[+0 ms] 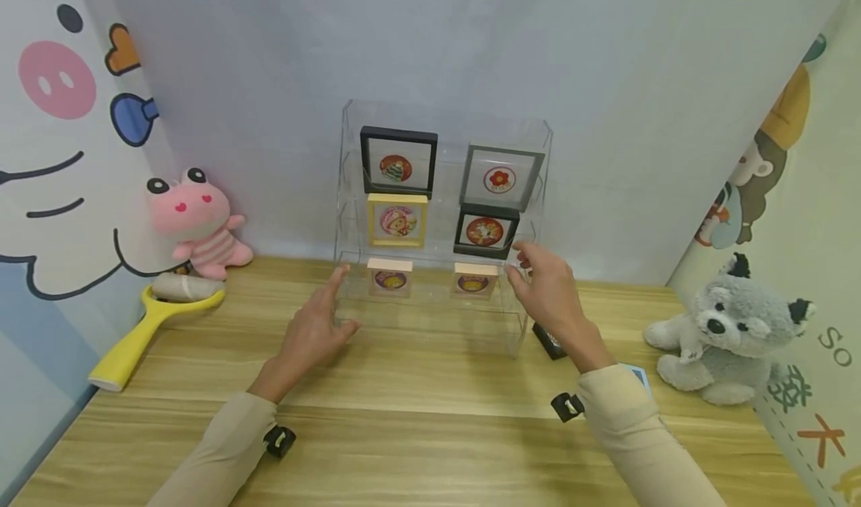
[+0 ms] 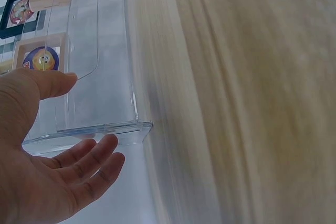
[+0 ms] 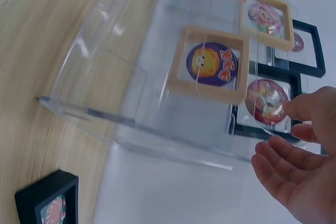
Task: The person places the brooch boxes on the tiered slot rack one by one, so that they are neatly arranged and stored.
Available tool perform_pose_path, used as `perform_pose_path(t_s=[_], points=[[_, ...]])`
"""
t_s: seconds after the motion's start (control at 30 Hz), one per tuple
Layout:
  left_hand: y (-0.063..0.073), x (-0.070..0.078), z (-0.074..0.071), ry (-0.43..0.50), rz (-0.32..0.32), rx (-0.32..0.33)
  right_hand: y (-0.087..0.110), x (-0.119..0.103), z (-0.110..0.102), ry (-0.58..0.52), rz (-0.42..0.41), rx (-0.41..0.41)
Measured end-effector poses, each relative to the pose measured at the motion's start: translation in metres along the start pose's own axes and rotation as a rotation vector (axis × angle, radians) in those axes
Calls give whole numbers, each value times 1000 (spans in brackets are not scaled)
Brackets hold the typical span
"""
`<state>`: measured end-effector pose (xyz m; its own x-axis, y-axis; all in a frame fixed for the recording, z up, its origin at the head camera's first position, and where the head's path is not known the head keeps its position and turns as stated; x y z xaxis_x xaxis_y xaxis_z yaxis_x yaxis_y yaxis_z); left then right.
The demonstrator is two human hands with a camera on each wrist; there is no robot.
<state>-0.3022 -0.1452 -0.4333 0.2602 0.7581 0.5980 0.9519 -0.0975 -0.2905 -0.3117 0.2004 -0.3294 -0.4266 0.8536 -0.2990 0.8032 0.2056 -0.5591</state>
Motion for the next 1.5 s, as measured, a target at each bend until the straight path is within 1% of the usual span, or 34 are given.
perform_pose_path(t_s=[0.13,0.3,0.37,0.43,0.57,0.67,0.87,0.97,1.23,1.37,1.5], points=[[0,1,-1,-4,4,8,3,13,-9,-20,37,41],[0,2,-1,-6,7,10,12,34,-16,-57,103,80],[0,2,-1,-5,7,11,16,42,-17,-62,132,80],[1,2,-1,-2,5,9,22,50,-19,-56,163,61],[1,3,-2,7,-3,0,34,66,-18,-56,231,-11],[0,3,-1,8,-1,-6,44,79,-15,-70,278,-83],[0,3,-1,9,7,0,60,97,-9,-88,351,-300],[1,2,-1,8,5,3,65,103,-5,-94,358,-377],[2,0,0,4,-1,13,73,114,4,-88,355,-520],[1,-1,0,2,-2,8,76,118,7,-63,356,-566],[1,0,0,0,-15,-9,78,121,10,-43,376,-601]])
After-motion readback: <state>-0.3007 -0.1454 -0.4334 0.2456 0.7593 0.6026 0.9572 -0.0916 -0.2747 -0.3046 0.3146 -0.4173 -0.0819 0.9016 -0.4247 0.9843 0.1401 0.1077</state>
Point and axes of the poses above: each hand's wrist, its own y-axis away from the middle knuckle, its own z-axis out of the palm, x = y × z, the point moved 2 cm from there along -y, towards the middle knuckle, and after that the axes turned 5 degrees about y, right-handed, at the moved point
